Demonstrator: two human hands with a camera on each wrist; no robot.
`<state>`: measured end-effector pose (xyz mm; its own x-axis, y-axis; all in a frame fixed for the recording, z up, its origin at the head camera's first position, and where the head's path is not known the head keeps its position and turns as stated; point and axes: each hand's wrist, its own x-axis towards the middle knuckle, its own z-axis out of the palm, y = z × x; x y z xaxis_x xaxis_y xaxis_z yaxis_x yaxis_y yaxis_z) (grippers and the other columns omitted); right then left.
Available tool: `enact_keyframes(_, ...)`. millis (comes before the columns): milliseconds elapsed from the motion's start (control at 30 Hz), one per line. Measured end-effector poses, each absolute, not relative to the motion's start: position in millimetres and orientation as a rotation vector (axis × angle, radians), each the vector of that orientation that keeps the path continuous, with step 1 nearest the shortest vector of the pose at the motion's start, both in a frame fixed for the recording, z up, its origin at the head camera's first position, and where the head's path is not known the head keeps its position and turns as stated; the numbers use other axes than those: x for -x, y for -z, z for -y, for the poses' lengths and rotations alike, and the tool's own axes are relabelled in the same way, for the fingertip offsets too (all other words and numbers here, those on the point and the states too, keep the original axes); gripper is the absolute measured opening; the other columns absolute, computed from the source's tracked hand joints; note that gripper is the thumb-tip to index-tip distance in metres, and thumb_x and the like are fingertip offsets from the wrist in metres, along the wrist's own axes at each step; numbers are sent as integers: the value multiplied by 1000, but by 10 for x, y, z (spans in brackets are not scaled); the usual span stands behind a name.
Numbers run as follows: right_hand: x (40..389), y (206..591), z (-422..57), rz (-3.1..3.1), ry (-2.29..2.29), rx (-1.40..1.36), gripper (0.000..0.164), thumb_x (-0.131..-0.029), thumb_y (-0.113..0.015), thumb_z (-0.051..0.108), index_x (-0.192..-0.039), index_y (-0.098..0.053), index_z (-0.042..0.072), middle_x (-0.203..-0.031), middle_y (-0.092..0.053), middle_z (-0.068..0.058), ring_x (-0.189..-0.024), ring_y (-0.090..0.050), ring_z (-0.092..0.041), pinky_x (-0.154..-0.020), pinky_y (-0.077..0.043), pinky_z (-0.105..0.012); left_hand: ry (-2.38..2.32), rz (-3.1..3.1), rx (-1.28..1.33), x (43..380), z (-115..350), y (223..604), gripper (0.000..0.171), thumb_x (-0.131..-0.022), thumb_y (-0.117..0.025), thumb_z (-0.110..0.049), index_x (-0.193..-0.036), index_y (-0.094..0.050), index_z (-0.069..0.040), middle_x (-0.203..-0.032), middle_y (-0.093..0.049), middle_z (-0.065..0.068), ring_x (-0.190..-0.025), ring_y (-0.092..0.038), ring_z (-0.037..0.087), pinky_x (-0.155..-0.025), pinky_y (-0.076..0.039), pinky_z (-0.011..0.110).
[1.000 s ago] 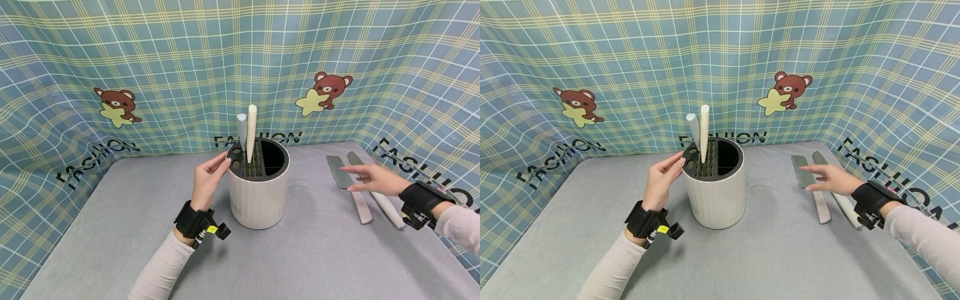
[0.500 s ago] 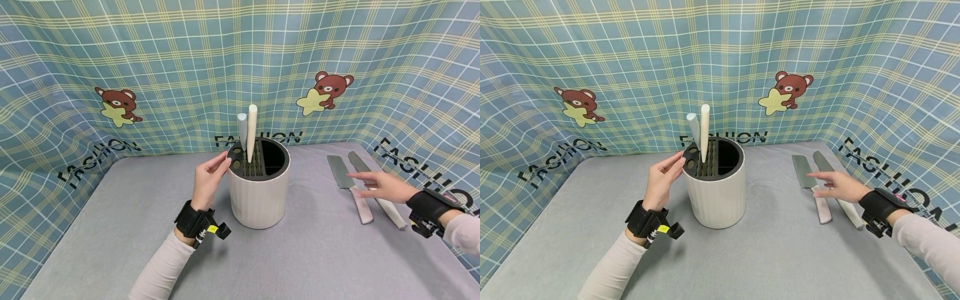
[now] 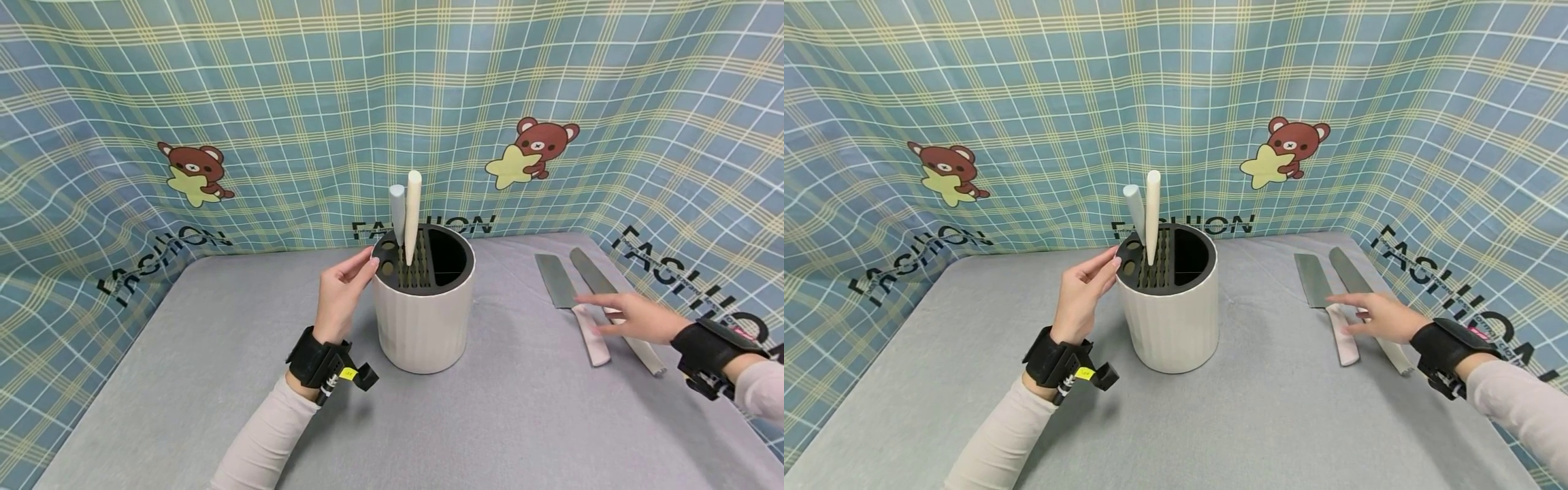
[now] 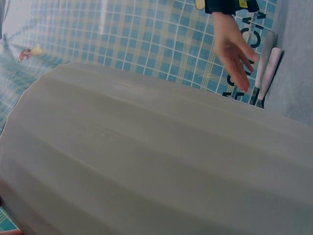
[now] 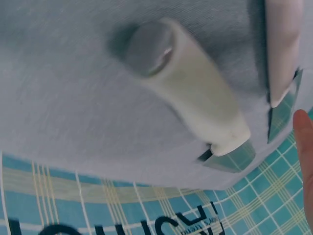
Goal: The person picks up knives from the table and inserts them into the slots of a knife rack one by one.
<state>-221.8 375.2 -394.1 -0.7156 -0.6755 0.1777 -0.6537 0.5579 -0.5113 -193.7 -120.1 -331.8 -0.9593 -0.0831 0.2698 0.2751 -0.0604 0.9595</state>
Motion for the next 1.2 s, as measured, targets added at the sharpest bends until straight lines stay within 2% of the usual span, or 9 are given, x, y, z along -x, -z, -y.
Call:
enact_keyframes(233,2217,4020,-3858,-2802,685,1214,66,-77,-80,13,-137,-54,19,-135,-48,25,-118,-37,23,-80,-59,-34,2105,1973,199,1940,1199,3317,39,-95,-63,-11,-132,-59,0,-134,-59,17,-119,-60,22,-99,-52,26)
enact_keyframes(333,2226,4043,-3869,-2848,581,1276,68,-72,-84,13,-135,-56,17,-133,-55,12,-117,-39,19,-78,-58,-36,2099,1979,196,1939,1199,3315,39,-95,-63,-12,-132,-59,-1,-134,-59,17,-118,-61,22,-99,-52,26)
enact_keyframes(433,2230,4065,-3862,-2906,437,1354,71,-66,-88,13,-132,-59,12,-127,-62,-3,-118,-44,14,-77,-57,-33,2096,1979,198,1936,1199,3312,38,-95,-63,-12,-132,-59,-1,-133,-59,17,-117,-61,21,-98,-53,26)
enact_keyframes(533,2221,4090,-3844,-2944,324,1412,71,-61,-90,13,-126,-62,8,-120,-64,-15,-117,-49,8,-78,-55,-24,2098,1977,201,1933,1198,3312,38,-95,-63,-11,-132,-59,-1,-133,-59,17,-117,-61,21,-98,-52,26)
enact_keyframes(667,2208,4116,-3826,-2947,275,1461,67,-57,-91,10,-120,-66,4,-117,-65,-17,-121,-45,10,-83,-48,-11,2101,1975,208,1934,1199,3319,38,-95,-63,-11,-132,-59,0,-133,-59,17,-117,-61,21,-98,-52,25)
enact_keyframes(800,2210,4125,-3815,-2915,234,1523,65,-56,-90,7,-117,-68,4,-118,-65,-17,-126,-39,11,-86,-45,-9,2098,1974,208,1937,1202,3325,38,-95,-63,-11,-131,-59,0,-133,-59,18,-116,-62,20,-98,-53,25)
enact_keyframes(933,2208,4120,-3788,-2886,154,1525,62,-57,-90,8,-116,-70,7,-119,-65,-16,-125,-52,-8,-85,-51,-19,2098,1977,202,1938,1202,3325,38,-95,-63,-11,-131,-60,-1,-132,-60,17,-115,-62,19,-98,-52,25)
enact_keyframes(1067,2201,4108,-3743,-2852,71,1472,60,-58,-90,7,-114,-70,6,-120,-66,-15,-113,-60,-34,-84,-57,-39,2107,1971,195,1937,1198,3321,37,-95,-63,-11,-130,-61,-1,-132,-61,16,-113,-63,16,-99,-52,24)
enact_keyframes(1200,2210,4100,-3705,-2836,5,1457,57,-59,-88,5,-113,-71,5,-120,-67,-15,-109,-60,-41,-82,-56,-50,2109,1966,189,1938,1202,3314,37,-95,-63,-11,-130,-61,-1,-132,-61,16,-110,-64,13,-99,-52,25)
